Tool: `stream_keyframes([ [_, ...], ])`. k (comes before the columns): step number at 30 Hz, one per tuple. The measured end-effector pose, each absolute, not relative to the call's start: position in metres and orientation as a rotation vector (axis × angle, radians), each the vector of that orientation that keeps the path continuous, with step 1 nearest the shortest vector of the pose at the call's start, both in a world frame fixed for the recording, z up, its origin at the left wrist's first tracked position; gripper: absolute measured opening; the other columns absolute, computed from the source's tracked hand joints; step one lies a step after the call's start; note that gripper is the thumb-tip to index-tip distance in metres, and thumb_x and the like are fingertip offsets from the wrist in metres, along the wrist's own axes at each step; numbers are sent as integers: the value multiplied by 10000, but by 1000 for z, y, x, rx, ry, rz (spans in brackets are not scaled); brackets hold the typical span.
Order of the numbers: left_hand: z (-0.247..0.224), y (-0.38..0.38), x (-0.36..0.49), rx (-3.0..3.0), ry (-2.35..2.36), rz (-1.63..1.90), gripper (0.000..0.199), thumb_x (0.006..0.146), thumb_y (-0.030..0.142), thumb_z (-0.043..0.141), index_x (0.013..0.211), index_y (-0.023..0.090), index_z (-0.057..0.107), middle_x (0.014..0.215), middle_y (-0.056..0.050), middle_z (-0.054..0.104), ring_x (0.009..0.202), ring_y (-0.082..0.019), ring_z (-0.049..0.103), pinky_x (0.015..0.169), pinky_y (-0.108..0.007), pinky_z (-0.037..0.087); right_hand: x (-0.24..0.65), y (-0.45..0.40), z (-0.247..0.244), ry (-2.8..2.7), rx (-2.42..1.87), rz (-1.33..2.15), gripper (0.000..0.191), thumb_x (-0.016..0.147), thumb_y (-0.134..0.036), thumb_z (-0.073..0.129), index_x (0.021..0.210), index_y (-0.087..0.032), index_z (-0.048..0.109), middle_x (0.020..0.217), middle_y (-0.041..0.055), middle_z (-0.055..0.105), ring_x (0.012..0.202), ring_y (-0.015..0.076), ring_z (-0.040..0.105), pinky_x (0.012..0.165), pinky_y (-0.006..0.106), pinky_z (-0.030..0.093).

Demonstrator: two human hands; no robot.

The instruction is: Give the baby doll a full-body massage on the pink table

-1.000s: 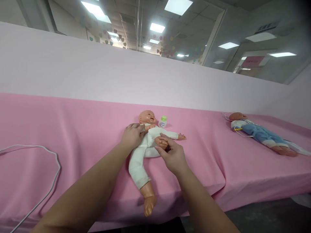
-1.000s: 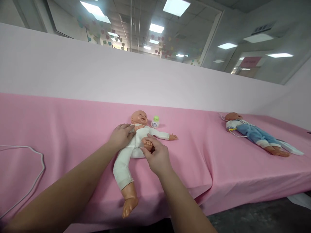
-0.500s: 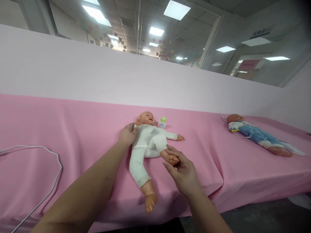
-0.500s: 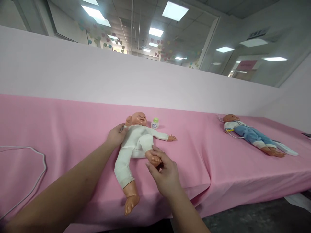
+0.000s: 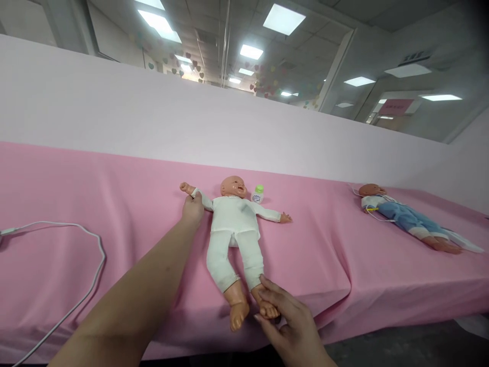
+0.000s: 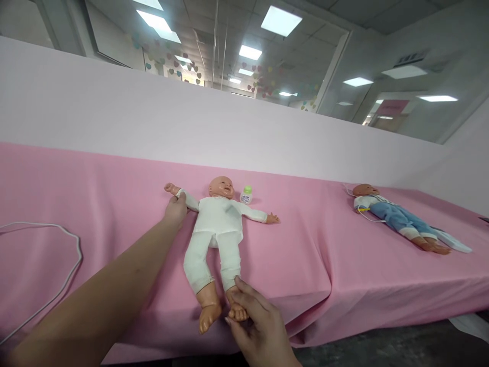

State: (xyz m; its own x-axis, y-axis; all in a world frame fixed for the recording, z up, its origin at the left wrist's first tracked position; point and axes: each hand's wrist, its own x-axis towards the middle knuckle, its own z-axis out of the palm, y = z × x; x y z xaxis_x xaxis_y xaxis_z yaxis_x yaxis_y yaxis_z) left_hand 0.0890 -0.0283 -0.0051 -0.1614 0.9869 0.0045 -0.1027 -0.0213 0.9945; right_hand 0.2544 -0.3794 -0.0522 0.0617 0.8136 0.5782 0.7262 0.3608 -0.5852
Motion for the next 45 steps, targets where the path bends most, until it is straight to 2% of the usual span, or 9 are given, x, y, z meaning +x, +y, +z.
stream_keyframes([
  [8, -1, -34, 90, 1319, 1355, 1283, 346, 971, 542, 568, 1040, 205, 603, 989, -121, 741, 944, -303, 715, 745, -353, 529, 253, -378, -47, -1657, -1414, 32, 442, 850, -231, 783, 1280, -276, 689, 1344, 107, 711, 1209, 281, 717, 1021, 393, 616],
  [13, 0, -44, 96, 1690, 1331, 1241, 313, 943, 544, 588, 990, 237, 622, 919, -53, 732, 821, -246, 691, 699, -324, 480, 255, -365, -24, -1565, -1414, -19, 419, 873, -247, 760, 1280, -288, 671, 1360, 96, 704, 1233, 281, 703, 1012, 423, 627],
  [15, 2, -50, 100, 1788, 1286, 1223, 304, 927, 526, 621, 1041, 247, 660, 931, -38, 744, 823, -235, 693, 705, -317, 482, 256, -354, -14, -1542, -1378, -32, 411, 869, -265, 770, 1269, -281, 675, 1369, 101, 698, 1245, 291, 695, 1018, 444, 624],
  [20, 8, -62, 106, 2109, 1220, 1112, 403, 936, 452, 625, 1295, 282, 691, 1177, -62, 754, 1045, -262, 694, 864, -346, 517, 256, -316, 4, -1487, -1379, 3, 356, 869, -284, 761, 1222, -277, 712, 1411, 105, 671, 1279, 313, 671, 994, 459, 632],
  [24, 8, -68, 112, 2429, 1229, 1004, 501, 942, 419, 627, 1420, 270, 645, 1438, -108, 631, 1320, -315, 568, 1097, -424, 448, 258, -283, 13, -1480, -1417, 46, 355, 857, -316, 757, 1207, -268, 729, 1412, 102, 671, 1301, 325, 654, 1007, 476, 617],
  [32, 8, -72, 115, 2599, 1258, 836, 513, 952, 305, 566, 1463, 280, 607, 1517, -94, 567, 1413, -326, 492, 1186, -475, 383, 254, -243, 13, -1549, -1404, 114, 362, 872, -283, 711, 1232, -247, 723, 1423, 112, 664, 1338, 301, 627, 1118, 481, 526],
  [39, 4, -63, 113, 2317, 1200, 1011, 471, 893, 347, 681, 1356, 262, 683, 1424, -104, 639, 1280, -307, 602, 1076, -398, 471, 251, -252, 13, -1525, -1411, 99, 379, 874, -293, 720, 1252, -258, 700, 1430, 100, 661, 1335, 305, 629, 1102, 494, 541],
  [42, 2, -55, 106, 2097, 1219, 1066, 409, 903, 407, 680, 1285, 263, 696, 1270, -92, 724, 1142, -295, 672, 983, -383, 504, 249, -277, 16, -1493, -1432, 102, 389, 880, -336, 737, 1261, -271, 697, 1432, 98, 659, 1297, 312, 657, 1042, 487, 591],
  [45, -2, -45, 98, 1839, 1310, 1115, 348, 965, 496, 585, 1162, 233, 698, 1040, -89, 767, 966, -287, 713, 863, -382, 529, 247, -306, 19, -1488, -1453, 92, 385, 886, -343, 740, 1264, -275, 703, 1424, 104, 664, 1293, 320, 660, 992, 462, 626],
])
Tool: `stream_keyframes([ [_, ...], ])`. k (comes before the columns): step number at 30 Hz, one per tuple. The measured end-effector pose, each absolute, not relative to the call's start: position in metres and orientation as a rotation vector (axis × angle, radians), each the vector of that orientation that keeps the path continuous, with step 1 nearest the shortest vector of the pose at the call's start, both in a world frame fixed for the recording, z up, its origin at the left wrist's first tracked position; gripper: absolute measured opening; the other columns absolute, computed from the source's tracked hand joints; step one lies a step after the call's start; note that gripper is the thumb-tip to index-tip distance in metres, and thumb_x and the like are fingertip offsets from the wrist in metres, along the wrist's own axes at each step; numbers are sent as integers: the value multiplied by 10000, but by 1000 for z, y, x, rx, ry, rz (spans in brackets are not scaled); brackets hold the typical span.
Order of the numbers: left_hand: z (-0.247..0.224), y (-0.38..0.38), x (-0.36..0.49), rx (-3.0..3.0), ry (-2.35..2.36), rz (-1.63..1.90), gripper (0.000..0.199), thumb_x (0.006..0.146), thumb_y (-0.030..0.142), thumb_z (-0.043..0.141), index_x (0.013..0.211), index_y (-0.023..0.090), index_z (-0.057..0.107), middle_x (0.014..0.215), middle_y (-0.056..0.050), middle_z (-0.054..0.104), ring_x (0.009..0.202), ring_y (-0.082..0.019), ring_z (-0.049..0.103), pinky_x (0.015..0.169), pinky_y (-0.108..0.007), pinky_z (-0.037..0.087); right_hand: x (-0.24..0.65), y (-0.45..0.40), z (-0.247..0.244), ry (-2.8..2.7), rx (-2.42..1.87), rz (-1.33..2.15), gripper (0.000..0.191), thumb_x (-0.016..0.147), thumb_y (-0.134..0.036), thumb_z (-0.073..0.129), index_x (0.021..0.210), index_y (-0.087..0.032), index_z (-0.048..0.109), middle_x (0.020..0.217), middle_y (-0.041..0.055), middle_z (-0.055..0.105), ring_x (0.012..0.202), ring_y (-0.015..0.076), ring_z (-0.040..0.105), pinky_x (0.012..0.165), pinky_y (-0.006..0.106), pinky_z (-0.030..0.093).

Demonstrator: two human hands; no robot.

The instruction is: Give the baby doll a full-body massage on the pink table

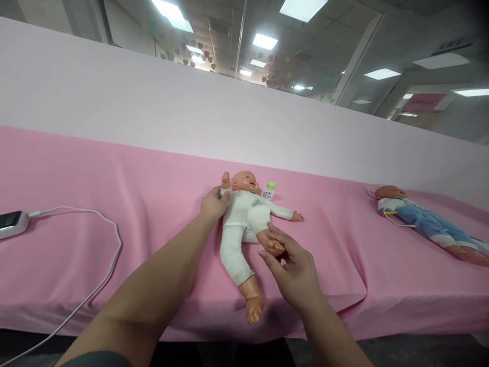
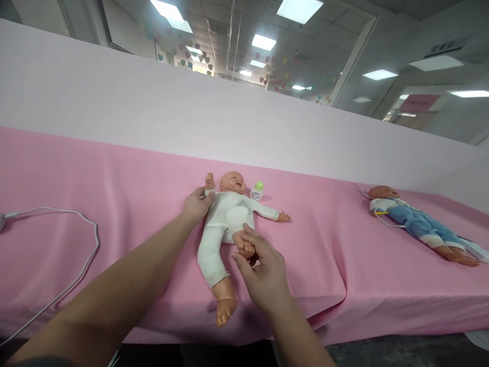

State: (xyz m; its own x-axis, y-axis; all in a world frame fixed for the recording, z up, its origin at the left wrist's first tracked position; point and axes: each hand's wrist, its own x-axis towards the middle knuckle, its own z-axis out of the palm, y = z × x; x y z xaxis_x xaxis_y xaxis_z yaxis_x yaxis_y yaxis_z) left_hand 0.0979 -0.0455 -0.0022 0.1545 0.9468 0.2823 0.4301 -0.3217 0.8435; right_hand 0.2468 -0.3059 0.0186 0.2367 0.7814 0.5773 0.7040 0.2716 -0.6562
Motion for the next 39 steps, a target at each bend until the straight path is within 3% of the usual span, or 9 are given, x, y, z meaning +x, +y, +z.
stream_keyframes([
  [3, -7, -35, 91, 1540, 1339, 1210, 382, 989, 539, 542, 1086, 195, 674, 968, -115, 758, 902, -290, 726, 803, -384, 542, 245, -331, 16, -1503, -1453, 56, 392, 884, -316, 742, 1272, -274, 702, 1416, 97, 670, 1302, 318, 654, 1017, 453, 621],
  [16, -10, -22, 88, 969, 1135, 1264, 256, 957, 348, 618, 1157, 193, 580, 1132, -155, 728, 928, -262, 765, 778, -372, 637, 239, -378, -38, -1639, -1517, 114, 481, 909, -296, 731, 1383, -280, 652, 1387, 82, 689, 1261, 307, 677, 1034, 413, 607],
  [25, -8, -27, 90, 1100, 1213, 1293, 271, 941, 373, 615, 1150, 201, 601, 1098, -134, 732, 892, -263, 745, 745, -378, 600, 241, -383, -46, -1621, -1526, 87, 450, 907, -321, 738, 1351, -277, 675, 1352, 82, 711, 1228, 309, 698, 1007, 409, 623],
  [32, 6, -49, 93, 1686, 1337, 1246, 237, 906, 465, 642, 890, 229, 664, 835, -49, 732, 760, -243, 686, 674, -332, 483, 253, -364, -15, -1525, -1483, -6, 455, 919, -338, 735, 1358, -258, 643, 1402, 118, 677, 1274, 314, 673, 1039, 457, 614],
  [35, 11, -61, 98, 1920, 1305, 1180, 227, 912, 442, 661, 1031, 254, 708, 920, -52, 763, 821, -262, 696, 702, -338, 471, 252, -345, 1, -1500, -1447, -22, 445, 916, -337, 734, 1346, -263, 645, 1415, 117, 668, 1287, 308, 665, 1051, 465, 605],
  [39, 9, -72, 108, 2079, 1288, 1126, 521, 887, 352, 723, 1385, 289, 583, 1135, -74, 762, 1016, -301, 704, 811, -358, 491, 248, -310, 12, -1450, -1452, -6, 424, 892, -358, 739, 1299, -262, 670, 1402, 112, 679, 1229, 300, 703, 939, 420, 654],
])
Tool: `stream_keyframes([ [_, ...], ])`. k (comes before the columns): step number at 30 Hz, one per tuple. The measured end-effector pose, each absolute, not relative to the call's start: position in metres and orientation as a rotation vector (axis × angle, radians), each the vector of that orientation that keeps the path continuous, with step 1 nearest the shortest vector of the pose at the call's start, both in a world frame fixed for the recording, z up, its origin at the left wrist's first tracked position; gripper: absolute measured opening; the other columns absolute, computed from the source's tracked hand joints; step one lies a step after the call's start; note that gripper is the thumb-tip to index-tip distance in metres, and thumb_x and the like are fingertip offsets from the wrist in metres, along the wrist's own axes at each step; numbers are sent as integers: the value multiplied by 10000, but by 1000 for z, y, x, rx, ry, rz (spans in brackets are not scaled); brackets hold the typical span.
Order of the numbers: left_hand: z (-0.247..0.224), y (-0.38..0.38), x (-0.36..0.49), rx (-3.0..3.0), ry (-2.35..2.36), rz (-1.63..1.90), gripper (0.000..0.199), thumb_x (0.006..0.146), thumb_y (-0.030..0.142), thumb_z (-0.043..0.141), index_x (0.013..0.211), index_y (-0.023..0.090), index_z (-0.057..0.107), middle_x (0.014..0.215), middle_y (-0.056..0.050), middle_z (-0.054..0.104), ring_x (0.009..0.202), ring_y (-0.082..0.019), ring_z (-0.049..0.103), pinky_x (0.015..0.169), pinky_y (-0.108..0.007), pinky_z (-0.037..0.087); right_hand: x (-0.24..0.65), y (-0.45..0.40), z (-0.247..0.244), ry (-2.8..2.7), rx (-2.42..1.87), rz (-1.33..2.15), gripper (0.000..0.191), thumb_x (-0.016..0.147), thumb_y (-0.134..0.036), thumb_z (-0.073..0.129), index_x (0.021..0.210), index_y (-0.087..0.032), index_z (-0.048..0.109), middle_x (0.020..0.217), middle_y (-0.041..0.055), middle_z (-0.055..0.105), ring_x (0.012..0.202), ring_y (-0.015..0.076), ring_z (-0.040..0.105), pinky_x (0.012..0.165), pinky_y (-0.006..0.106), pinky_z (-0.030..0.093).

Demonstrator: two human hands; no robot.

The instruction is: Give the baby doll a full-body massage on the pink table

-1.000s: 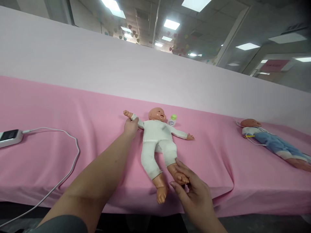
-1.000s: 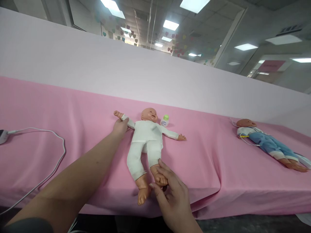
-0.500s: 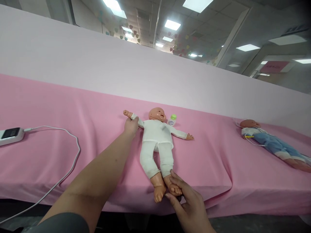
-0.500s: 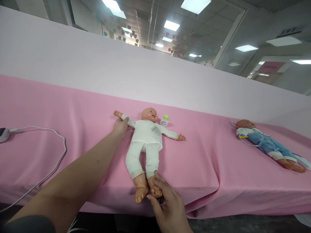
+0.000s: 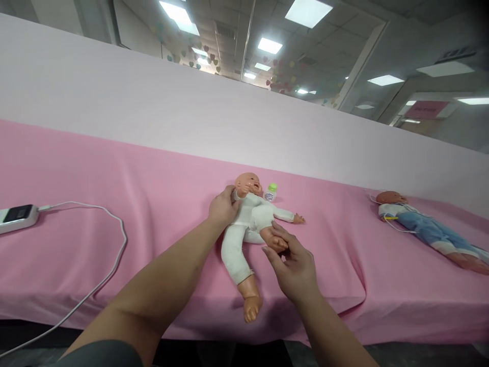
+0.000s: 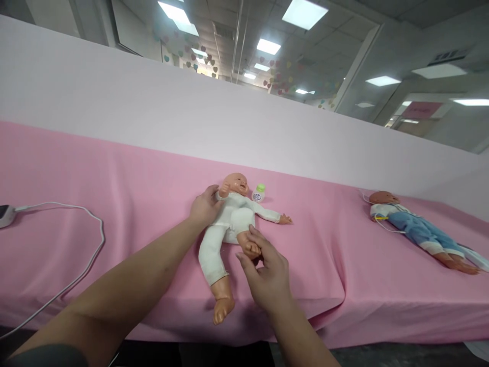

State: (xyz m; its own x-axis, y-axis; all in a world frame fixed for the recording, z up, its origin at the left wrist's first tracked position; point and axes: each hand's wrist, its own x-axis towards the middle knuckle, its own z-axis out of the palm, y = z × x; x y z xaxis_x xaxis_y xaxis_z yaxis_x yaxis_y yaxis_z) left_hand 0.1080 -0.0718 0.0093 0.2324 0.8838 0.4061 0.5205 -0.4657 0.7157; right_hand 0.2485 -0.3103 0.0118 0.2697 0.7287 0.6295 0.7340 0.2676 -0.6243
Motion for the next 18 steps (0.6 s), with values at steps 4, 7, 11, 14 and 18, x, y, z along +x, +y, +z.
stream_keyframes([
  [4, 4, -74, 114, 2240, 1201, 1086, 384, 910, 293, 691, 1290, 280, 639, 1193, -87, 745, 1073, -305, 696, 887, -383, 500, 250, -272, 6, -1463, -1450, 29, 421, 883, -355, 715, 1292, -264, 681, 1434, 102, 658, 1236, 302, 697, 936, 438, 644],
  [7, 2, -73, 114, 2306, 1137, 1093, 318, 909, 231, 663, 1220, 293, 683, 1256, -76, 727, 1120, -299, 679, 920, -389, 499, 251, -250, -1, -1500, -1443, 35, 421, 886, -348, 700, 1298, -266, 676, 1443, 91, 653, 1290, 300, 662, 1060, 487, 576],
  [11, 0, -71, 112, 2261, 1149, 1108, 315, 910, 265, 670, 1224, 282, 695, 1268, -83, 721, 1126, -297, 674, 928, -390, 503, 248, -240, -3, -1506, -1427, 27, 407, 897, -344, 683, 1293, -253, 666, 1456, 99, 641, 1322, 296, 639, 1127, 508, 520],
  [14, -2, -68, 109, 2149, 1197, 1165, 396, 919, 319, 666, 1314, 283, 656, 1291, -91, 709, 1139, -293, 666, 944, -386, 501, 244, -250, 1, -1502, -1442, 40, 392, 901, -338, 681, 1285, -257, 665, 1462, 97, 637, 1332, 299, 631, 1102, 504, 544],
  [18, -8, -55, 101, 1814, 1285, 1278, 383, 955, 378, 611, 1324, 278, 608, 1183, -77, 741, 1064, -265, 694, 895, -361, 514, 240, -280, 6, -1436, -1468, 61, 381, 896, -345, 703, 1267, -262, 677, 1450, 103, 646, 1266, 299, 680, 976, 443, 632],
])
